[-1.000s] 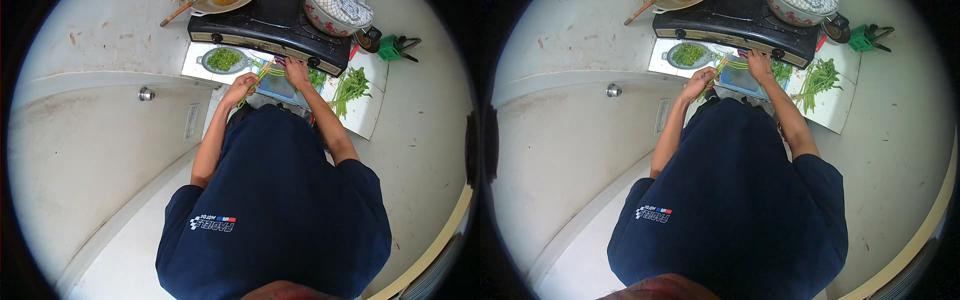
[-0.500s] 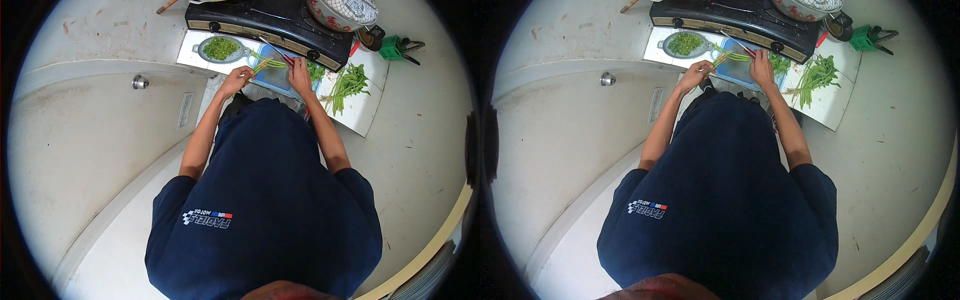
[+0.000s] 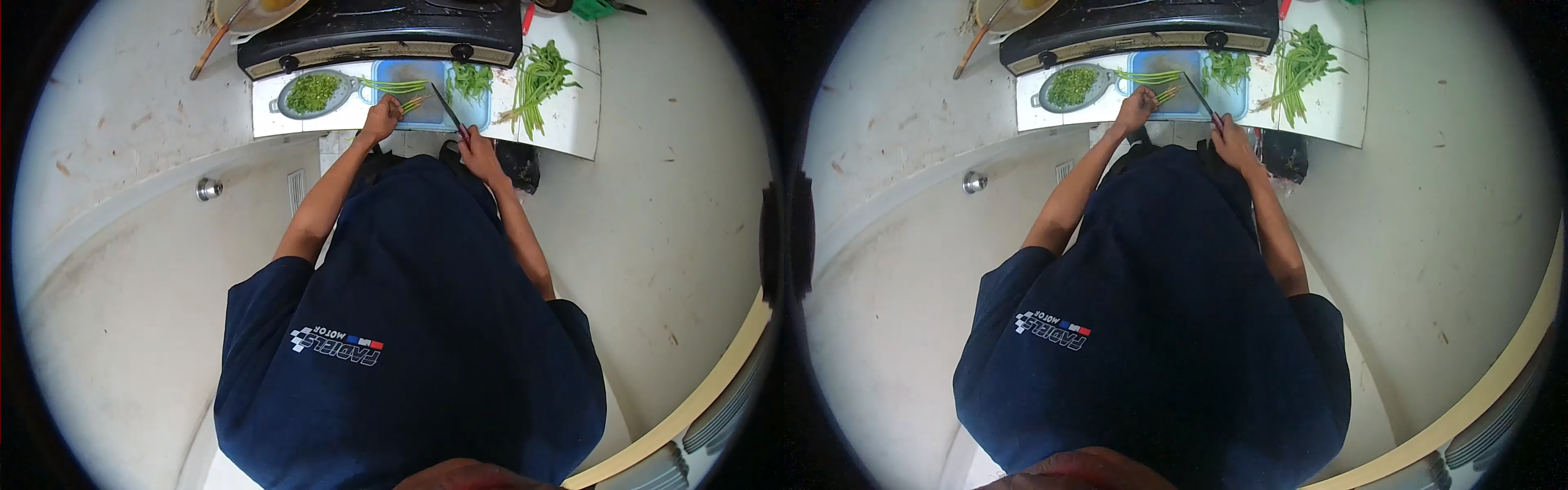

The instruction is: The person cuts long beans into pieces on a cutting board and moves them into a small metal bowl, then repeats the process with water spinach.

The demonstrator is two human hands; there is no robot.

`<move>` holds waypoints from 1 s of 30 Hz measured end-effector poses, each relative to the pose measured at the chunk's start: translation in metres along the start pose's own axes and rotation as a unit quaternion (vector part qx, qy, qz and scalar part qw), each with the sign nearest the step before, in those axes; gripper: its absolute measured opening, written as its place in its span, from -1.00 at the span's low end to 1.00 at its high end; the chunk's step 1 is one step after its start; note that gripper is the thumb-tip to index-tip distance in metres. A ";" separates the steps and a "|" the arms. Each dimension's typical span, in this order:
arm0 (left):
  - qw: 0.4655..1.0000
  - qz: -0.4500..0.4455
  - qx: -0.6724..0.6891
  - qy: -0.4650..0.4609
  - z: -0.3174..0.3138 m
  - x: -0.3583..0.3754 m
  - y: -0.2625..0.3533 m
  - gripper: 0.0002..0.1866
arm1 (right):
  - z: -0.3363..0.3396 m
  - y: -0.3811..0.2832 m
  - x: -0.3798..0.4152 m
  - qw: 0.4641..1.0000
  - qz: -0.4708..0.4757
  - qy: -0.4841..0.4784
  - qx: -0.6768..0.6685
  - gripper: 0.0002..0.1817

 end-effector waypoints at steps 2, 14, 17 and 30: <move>1.000 -0.015 -0.014 0.005 -0.002 -0.003 0.002 -0.87 | -0.013 0.004 0.006 0.999 0.026 0.037 0.018 -0.62; 0.993 -0.048 -0.103 0.025 0.004 -0.013 0.017 -0.79 | -0.059 -0.034 0.002 0.992 -0.001 0.012 0.123 -0.66; 0.994 -0.041 -0.102 0.002 0.000 -0.015 0.014 -0.80 | -0.064 -0.035 -0.001 0.991 -0.011 0.001 0.136 -0.66; 0.990 -0.064 -0.124 0.019 -0.002 -0.015 0.015 -0.85 | -0.068 -0.032 0.000 0.981 -0.021 -0.026 0.192 -0.58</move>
Point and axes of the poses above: each hand's wrist, its own x-axis away from the middle knuckle, its own z-axis out of the back of the hand, y = z × x, the point moved 10 cm from there along -x, towards the middle knuckle, and after that the axes turned 3 degrees about x, right-handed, at the moved point
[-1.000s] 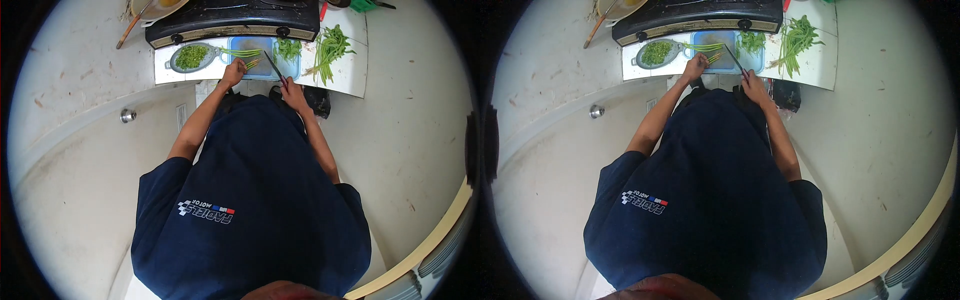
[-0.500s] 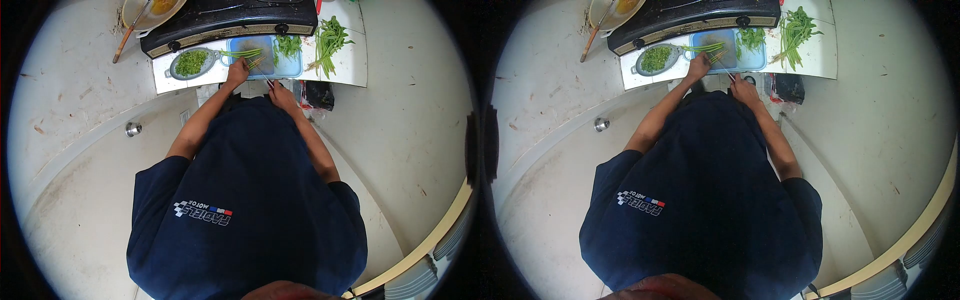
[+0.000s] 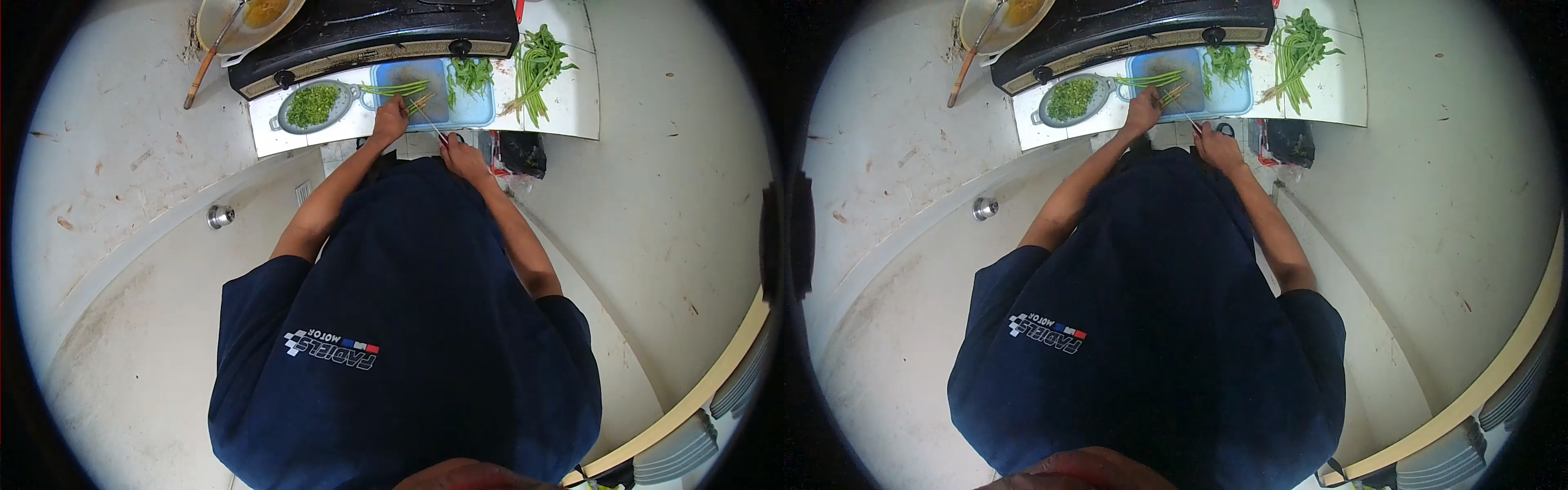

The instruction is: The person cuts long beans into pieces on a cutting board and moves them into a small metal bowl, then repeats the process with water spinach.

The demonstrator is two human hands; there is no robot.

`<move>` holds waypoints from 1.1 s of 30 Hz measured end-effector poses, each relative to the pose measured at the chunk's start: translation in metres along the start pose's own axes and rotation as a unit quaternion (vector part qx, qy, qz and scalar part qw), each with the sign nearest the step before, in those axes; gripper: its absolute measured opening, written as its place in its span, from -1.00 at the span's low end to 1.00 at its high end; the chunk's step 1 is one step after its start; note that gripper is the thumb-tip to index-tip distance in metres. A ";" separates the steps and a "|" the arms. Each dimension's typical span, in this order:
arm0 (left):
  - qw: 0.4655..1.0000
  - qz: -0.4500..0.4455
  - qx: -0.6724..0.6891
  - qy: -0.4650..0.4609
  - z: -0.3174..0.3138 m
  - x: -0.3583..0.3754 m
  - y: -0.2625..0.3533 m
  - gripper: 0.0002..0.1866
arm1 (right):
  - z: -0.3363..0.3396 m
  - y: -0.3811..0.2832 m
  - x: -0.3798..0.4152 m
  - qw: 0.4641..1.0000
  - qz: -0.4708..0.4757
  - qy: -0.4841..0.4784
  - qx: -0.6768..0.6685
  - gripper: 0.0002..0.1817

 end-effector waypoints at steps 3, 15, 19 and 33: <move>1.000 -0.004 -0.002 -0.008 0.002 -0.001 0.003 -0.84 | 0.003 -0.006 -0.003 0.999 0.020 0.021 0.026 -0.55; 1.000 -0.020 -0.009 0.010 -0.001 -0.001 0.001 -0.86 | -0.008 0.005 0.000 0.999 -0.011 -0.043 0.025 -0.56; 0.999 -0.025 -0.030 0.006 -0.002 0.001 0.006 -0.86 | -0.003 -0.007 -0.019 0.999 -0.010 -0.035 0.004 -0.55; 0.999 -0.016 -0.039 0.027 0.001 0.007 0.012 -0.87 | 0.000 -0.013 -0.020 0.999 -0.009 -0.039 0.004 -0.55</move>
Point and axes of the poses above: each hand's wrist, its own x-axis away from the middle knuckle, its own z-axis out of the back of the hand, y = z × x, the point moved 10 cm from there along -x, towards the middle knuckle, and after that the axes turned 3 degrees about x, right-handed, at the moved point
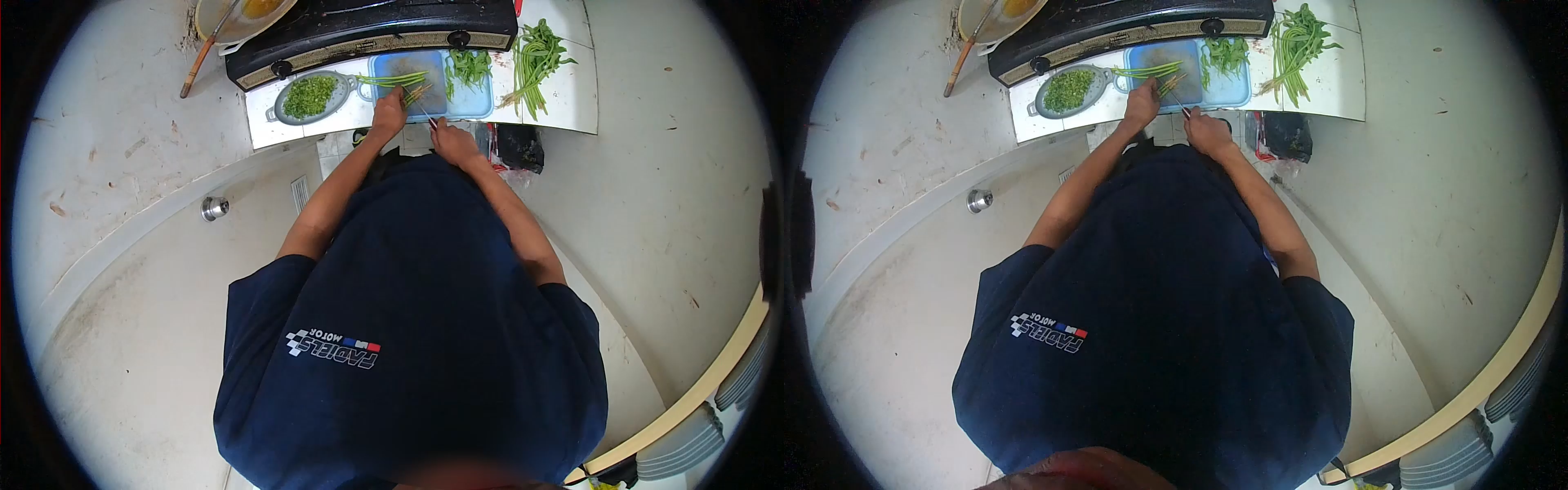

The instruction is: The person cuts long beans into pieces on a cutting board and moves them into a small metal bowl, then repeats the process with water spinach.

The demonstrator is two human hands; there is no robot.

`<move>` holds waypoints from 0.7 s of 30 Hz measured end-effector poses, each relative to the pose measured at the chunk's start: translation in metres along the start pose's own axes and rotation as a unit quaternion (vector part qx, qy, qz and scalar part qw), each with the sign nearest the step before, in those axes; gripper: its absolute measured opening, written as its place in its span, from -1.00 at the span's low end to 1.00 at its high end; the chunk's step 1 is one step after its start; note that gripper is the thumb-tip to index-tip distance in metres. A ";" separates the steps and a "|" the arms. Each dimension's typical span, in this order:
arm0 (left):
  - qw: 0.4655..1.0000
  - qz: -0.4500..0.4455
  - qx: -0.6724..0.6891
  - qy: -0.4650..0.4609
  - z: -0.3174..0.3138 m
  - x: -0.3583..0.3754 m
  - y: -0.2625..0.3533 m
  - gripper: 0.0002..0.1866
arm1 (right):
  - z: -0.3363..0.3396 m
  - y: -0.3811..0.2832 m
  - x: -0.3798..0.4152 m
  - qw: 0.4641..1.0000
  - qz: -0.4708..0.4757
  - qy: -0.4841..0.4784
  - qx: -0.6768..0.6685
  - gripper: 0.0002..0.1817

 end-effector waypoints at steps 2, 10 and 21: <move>1.000 -0.007 0.005 0.003 0.000 0.000 0.000 -0.87 | 0.006 0.000 0.007 1.000 0.009 0.002 -0.003 -0.59; 1.000 0.024 0.011 -0.011 0.002 0.001 0.002 -0.89 | 0.001 0.007 0.003 1.000 0.027 -0.003 0.012 -0.55; 0.999 0.042 0.023 -0.006 0.000 0.001 0.001 -0.87 | 0.014 -0.002 0.010 0.998 0.014 -0.058 0.018 -0.58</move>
Point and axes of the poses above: each hand's wrist, its own x-axis away from the middle knuckle, its own z-axis out of the back of the hand, y = z × x, the point moved 10 cm from there along -x, towards the middle knuckle, and after that the axes turned 3 degrees about x, right-handed, at the moved point
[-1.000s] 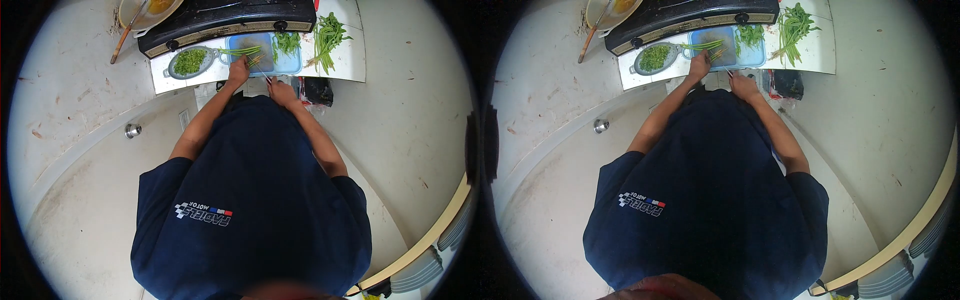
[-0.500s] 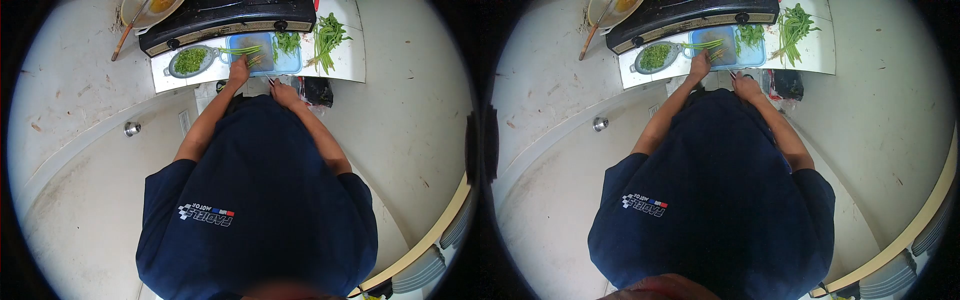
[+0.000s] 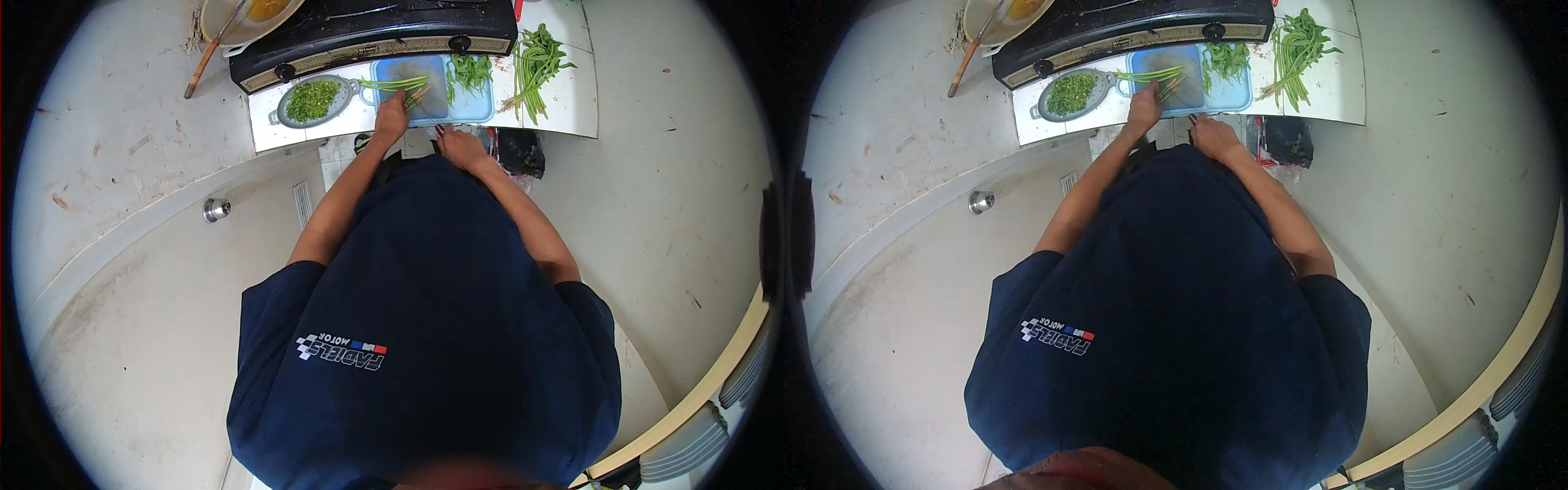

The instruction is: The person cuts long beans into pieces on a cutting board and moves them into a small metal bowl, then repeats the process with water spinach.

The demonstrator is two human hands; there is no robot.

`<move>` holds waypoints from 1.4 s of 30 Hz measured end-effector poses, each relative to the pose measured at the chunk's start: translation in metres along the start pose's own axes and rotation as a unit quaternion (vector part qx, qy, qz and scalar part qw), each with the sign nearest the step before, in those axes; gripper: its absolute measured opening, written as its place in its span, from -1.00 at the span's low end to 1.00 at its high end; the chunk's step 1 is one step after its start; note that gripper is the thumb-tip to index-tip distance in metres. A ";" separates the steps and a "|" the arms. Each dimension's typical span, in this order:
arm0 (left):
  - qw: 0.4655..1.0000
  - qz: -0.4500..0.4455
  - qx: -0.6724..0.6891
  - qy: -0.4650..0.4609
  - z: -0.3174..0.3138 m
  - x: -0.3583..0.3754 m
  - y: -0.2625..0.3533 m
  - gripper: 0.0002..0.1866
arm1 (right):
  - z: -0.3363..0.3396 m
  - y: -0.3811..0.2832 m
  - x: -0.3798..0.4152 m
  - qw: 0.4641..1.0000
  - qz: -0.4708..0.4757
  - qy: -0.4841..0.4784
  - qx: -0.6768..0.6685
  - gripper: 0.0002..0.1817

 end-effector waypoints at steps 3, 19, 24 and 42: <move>1.000 -0.001 -0.003 -0.008 0.001 0.001 0.001 -0.87 | 0.009 -0.009 -0.004 1.000 -0.006 0.004 -0.016 -0.59; 0.999 -0.008 -0.030 -0.010 0.001 0.000 0.005 -0.81 | 0.021 -0.012 -0.009 0.998 -0.041 -0.041 -0.016 -0.58; 0.999 -0.043 -0.008 0.002 0.001 0.000 0.002 -0.85 | 0.014 -0.021 -0.013 0.995 -0.019 -0.096 -0.020 -0.53; 0.999 -0.035 -0.009 0.002 -0.001 0.001 0.004 -0.85 | 0.010 -0.009 -0.020 0.999 0.000 -0.019 -0.039 -0.57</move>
Point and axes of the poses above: each hand's wrist, its own x-axis away from the middle knuckle, its own z-axis out of the back of the hand, y = z × x, the point moved 10 cm from there along -x, towards the middle knuckle, and after that the axes turned 3 degrees about x, right-handed, at the moved point
